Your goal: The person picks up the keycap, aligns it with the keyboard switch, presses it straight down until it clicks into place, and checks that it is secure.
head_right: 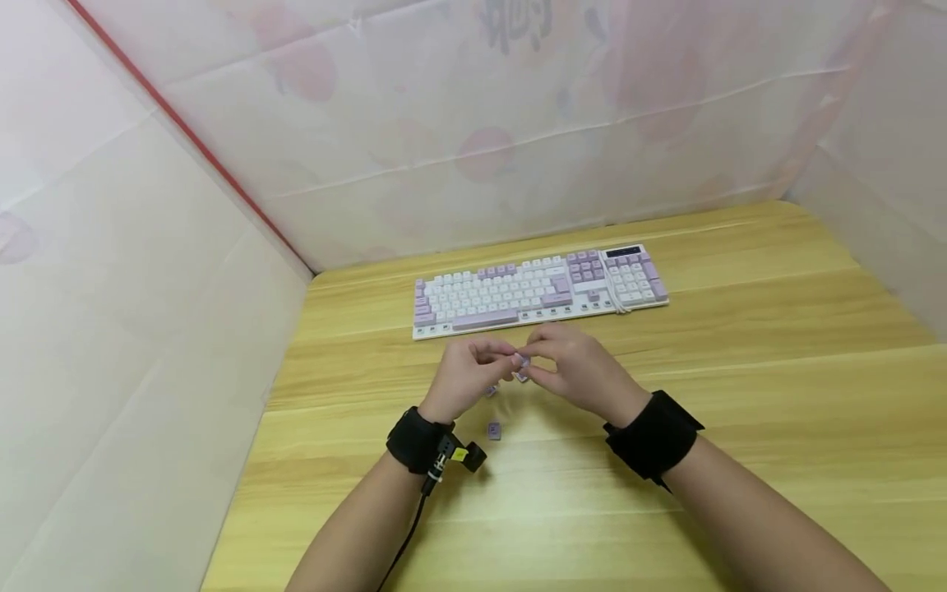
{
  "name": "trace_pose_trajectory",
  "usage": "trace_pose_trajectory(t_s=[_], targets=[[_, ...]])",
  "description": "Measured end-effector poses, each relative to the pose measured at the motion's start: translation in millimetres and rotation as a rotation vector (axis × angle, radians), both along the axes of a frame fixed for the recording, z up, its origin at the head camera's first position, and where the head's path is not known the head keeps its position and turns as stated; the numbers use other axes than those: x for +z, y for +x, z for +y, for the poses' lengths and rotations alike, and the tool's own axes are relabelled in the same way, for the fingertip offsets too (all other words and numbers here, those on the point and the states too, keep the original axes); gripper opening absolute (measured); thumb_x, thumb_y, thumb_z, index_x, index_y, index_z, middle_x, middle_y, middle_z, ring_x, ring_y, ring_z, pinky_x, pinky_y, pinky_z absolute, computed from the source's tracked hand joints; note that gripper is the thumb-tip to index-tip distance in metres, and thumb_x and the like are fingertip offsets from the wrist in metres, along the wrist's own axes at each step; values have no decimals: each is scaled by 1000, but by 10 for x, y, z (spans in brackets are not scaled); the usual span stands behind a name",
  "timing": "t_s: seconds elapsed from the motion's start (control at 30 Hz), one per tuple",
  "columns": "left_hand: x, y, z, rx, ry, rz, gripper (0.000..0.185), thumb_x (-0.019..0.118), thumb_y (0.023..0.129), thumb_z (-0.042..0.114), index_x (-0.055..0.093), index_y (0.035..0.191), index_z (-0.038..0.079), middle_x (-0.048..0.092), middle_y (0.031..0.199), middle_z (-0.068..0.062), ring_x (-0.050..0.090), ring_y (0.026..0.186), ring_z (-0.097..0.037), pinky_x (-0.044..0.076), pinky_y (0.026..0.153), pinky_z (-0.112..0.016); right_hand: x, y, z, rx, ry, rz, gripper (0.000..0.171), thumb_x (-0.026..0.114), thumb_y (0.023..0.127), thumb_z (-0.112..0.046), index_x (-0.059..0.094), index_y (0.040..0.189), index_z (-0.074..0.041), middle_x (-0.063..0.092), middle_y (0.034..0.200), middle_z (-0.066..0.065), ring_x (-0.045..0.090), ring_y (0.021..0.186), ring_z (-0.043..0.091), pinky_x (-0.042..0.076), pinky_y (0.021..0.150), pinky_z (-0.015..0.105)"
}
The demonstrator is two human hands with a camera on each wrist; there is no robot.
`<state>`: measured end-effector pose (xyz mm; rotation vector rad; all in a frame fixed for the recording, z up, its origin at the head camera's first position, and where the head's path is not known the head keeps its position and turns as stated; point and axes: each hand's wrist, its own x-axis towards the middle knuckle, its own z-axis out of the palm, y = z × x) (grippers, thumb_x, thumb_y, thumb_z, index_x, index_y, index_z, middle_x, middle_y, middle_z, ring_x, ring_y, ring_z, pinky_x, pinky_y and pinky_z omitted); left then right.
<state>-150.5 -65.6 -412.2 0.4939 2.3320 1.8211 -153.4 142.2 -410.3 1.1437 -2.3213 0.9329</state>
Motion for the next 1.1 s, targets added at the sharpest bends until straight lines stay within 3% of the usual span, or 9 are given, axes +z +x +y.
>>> trace_pose_trajectory(t_s=[0.1, 0.2, 0.37, 0.6, 0.7, 0.9, 1.0, 1.1], targets=[[-54, -5, 31, 4, 19, -22, 10, 72, 90, 19, 76, 93, 10, 76, 81, -3, 73, 78, -29, 55, 64, -26, -31, -7, -13, -9, 42, 124, 19, 85, 74, -8, 76, 91, -6, 65, 90, 0, 57, 81, 11, 44, 71, 17], [-76, -7, 48, 26, 24, -45, 10, 73, 90, 18, 75, 93, 9, 76, 81, -3, 73, 77, -30, 56, 65, -26, -54, -18, -16, -16, 73, 169, 21, 85, 73, -6, 77, 92, -5, 65, 90, 1, 58, 81, 13, 48, 70, 21], [-93, -20, 58, 60, 32, -89, 10, 74, 89, 20, 75, 91, 10, 76, 81, -3, 73, 78, -33, 56, 66, -28, -104, -48, -23, -16, 87, 180, 24, 84, 73, -3, 77, 95, -3, 66, 90, 2, 59, 82, 15, 51, 69, 24], [-130, -44, 52, 87, 74, -144, 10, 75, 88, 18, 75, 92, 9, 76, 81, -3, 72, 83, -39, 57, 74, -52, -153, -97, -49, -29, 111, 189, 17, 83, 76, -6, 75, 91, -5, 66, 91, 3, 60, 84, 16, 54, 70, 26], [-137, -63, 43, 100, 74, -162, 12, 75, 88, 19, 75, 94, 9, 76, 83, -2, 72, 84, -38, 57, 70, -46, -157, -145, -49, -13, 109, 183, 18, 82, 76, -6, 75, 92, -5, 66, 91, 3, 61, 83, 15, 53, 70, 26], [-131, -126, -10, 139, 45, -150, 26, 75, 87, 24, 75, 107, 8, 76, 88, 0, 74, 83, -23, 51, 57, -24, -117, -432, 71, -19, 114, 108, 20, 81, 76, 0, 74, 95, -3, 67, 89, 5, 64, 81, 17, 55, 68, 30], [-113, -148, -61, 151, 55, -142, 25, 73, 89, 22, 74, 110, 9, 76, 91, -6, 73, 84, -24, 52, 55, -31, -102, -661, 175, -92, 183, 27, 17, 78, 81, 0, 74, 97, -1, 67, 89, 6, 64, 80, 19, 54, 67, 33], [-106, -171, -99, 154, 94, -144, 22, 73, 89, 19, 74, 109, 9, 75, 94, -15, 73, 86, -33, 57, 65, -48, -104, -869, 244, -159, 276, -86, 14, 74, 86, -2, 74, 100, 0, 67, 90, 7, 63, 80, 20, 53, 69, 36]])
